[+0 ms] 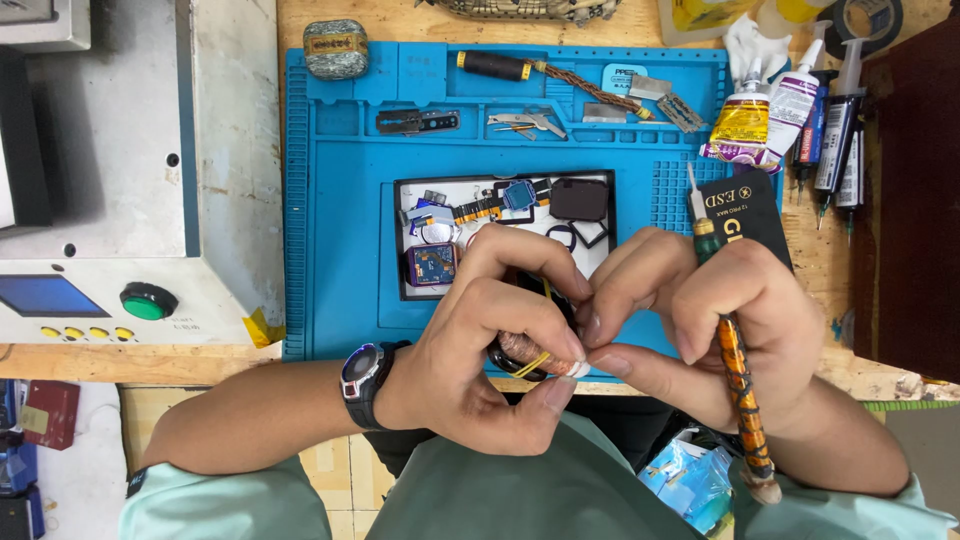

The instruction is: The person holds a small electronic device, likely a smartwatch, and uses a pointed tool to carefully scrape or clean the edges of the device's screen. The person rotates the device to access different sides while working on the perimeter.

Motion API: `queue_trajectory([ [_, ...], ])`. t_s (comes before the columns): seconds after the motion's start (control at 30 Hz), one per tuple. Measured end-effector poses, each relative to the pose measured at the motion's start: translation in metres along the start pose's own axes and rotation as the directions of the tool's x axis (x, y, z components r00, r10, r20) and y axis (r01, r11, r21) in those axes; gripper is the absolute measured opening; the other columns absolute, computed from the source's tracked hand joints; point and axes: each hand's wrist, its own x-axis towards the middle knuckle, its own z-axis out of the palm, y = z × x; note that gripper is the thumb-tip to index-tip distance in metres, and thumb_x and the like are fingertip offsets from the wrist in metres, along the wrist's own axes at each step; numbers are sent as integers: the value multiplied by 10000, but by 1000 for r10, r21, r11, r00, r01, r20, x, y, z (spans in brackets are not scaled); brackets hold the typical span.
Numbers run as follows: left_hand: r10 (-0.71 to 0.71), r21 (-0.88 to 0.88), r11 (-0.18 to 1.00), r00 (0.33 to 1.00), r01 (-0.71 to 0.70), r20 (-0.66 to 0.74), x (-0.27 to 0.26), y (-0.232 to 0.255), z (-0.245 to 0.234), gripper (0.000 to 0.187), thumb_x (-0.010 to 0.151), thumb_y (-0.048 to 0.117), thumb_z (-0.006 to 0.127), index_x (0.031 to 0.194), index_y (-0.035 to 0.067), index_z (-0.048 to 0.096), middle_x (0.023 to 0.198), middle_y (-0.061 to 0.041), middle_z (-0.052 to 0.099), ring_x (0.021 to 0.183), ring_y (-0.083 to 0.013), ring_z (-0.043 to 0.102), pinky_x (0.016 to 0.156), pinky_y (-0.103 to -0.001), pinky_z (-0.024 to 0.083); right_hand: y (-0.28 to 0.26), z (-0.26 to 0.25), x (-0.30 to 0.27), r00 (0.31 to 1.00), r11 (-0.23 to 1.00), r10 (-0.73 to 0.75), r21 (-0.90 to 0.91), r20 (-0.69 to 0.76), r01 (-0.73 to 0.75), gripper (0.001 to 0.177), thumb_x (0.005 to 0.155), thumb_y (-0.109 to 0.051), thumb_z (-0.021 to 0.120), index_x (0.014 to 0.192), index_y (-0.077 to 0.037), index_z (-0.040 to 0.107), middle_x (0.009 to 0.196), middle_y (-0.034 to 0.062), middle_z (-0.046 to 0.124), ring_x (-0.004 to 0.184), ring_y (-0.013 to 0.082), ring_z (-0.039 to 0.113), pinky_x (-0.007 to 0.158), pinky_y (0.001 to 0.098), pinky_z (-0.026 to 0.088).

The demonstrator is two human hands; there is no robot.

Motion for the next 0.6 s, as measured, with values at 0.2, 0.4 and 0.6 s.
queue_trajectory([
  [0.2,-10,-1,1000,1000,10,1,0,1,0,218,879,180,557,1061,213,441,1092,-109,463,995,-218,544,900,-323,458,-1,1,0,1000,1000,0,-29,2,1,304,794,-8,604,853,-162,349,809,130,614,760,205,641,779,327,524],
  [0.4,-7,-9,1000,1000,7,-2,1,1,0,188,898,212,534,1059,216,438,1088,-105,456,991,-216,541,893,-323,459,0,0,-1,1000,999,-6,-46,13,7,292,798,-15,606,849,-166,361,823,125,622,769,204,643,786,330,520],
  [0.6,3,0,1000,1000,-3,-1,0,1,0,170,905,244,532,1051,207,453,1092,-104,458,998,-223,540,901,-339,463,1,-1,-1,1000,998,-21,-58,21,22,272,798,-33,607,837,-162,371,815,123,624,762,202,651,787,336,526],
])
